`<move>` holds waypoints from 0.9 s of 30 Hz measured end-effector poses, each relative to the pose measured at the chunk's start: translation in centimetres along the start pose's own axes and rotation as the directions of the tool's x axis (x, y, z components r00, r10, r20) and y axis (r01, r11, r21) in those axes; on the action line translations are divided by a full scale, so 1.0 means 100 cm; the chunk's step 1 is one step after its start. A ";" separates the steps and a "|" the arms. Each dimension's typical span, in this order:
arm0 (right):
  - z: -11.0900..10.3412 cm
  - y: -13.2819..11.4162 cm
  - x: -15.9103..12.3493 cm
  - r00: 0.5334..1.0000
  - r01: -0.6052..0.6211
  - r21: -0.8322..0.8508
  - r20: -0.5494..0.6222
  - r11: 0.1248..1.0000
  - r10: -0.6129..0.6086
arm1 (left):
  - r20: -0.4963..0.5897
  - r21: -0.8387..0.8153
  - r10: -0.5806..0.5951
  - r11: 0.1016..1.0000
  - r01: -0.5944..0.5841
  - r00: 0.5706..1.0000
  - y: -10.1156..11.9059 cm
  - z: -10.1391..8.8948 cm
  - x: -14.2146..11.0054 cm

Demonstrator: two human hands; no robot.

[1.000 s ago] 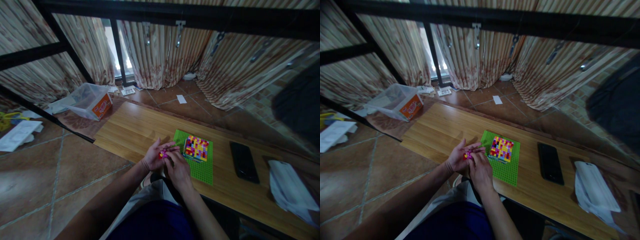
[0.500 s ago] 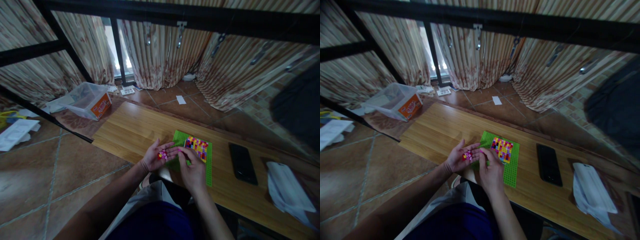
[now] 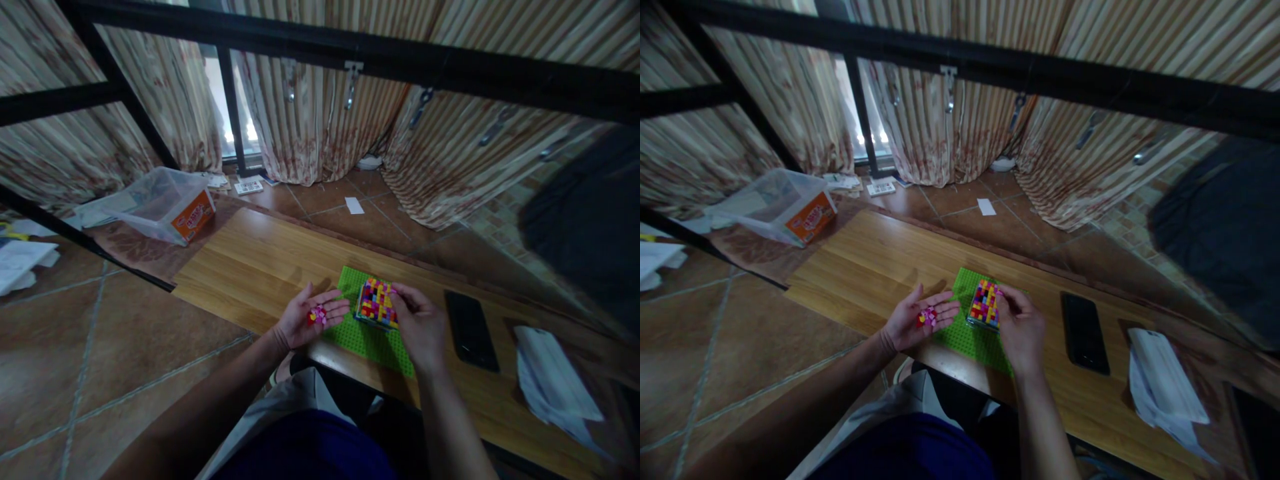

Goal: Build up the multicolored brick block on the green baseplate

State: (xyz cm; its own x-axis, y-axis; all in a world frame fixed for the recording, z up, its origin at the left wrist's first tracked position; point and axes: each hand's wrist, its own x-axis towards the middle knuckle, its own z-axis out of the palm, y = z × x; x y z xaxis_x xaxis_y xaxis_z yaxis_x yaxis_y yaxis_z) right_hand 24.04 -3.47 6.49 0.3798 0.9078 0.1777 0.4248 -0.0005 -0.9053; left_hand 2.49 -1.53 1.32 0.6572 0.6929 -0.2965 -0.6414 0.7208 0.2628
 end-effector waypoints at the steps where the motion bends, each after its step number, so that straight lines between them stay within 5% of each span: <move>1: 0.001 -0.001 0.002 1.000 0.021 -0.029 0.007 0.999 -0.020 | 0.003 0.002 0.001 1.000 -0.001 1.000 0.000 0.000 0.000; 8: 0.008 -0.006 0.013 0.960 0.276 -0.459 0.179 0.845 -0.216 | 0.030 -0.007 -0.002 1.000 0.002 1.000 0.000 -0.003 0.001; 15: 0.013 0.000 0.018 0.903 0.429 -0.604 0.273 0.672 -0.331 | 0.035 -0.016 -0.007 1.000 0.007 0.999 0.000 -0.003 0.001; 27: 0.016 0.008 0.025 0.937 0.344 -0.550 0.151 0.761 -0.314 | 0.000 -0.012 -0.010 1.000 0.010 1.000 -0.001 0.000 0.000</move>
State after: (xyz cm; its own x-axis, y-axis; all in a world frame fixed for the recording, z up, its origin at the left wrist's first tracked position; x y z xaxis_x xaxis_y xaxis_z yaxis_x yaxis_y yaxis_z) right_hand 23.98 -0.54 5.58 0.0982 0.9144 0.3927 0.9058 0.0813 -0.4159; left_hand 2.53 -1.56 1.28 0.6635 0.6859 -0.2989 -0.6397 0.7273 0.2488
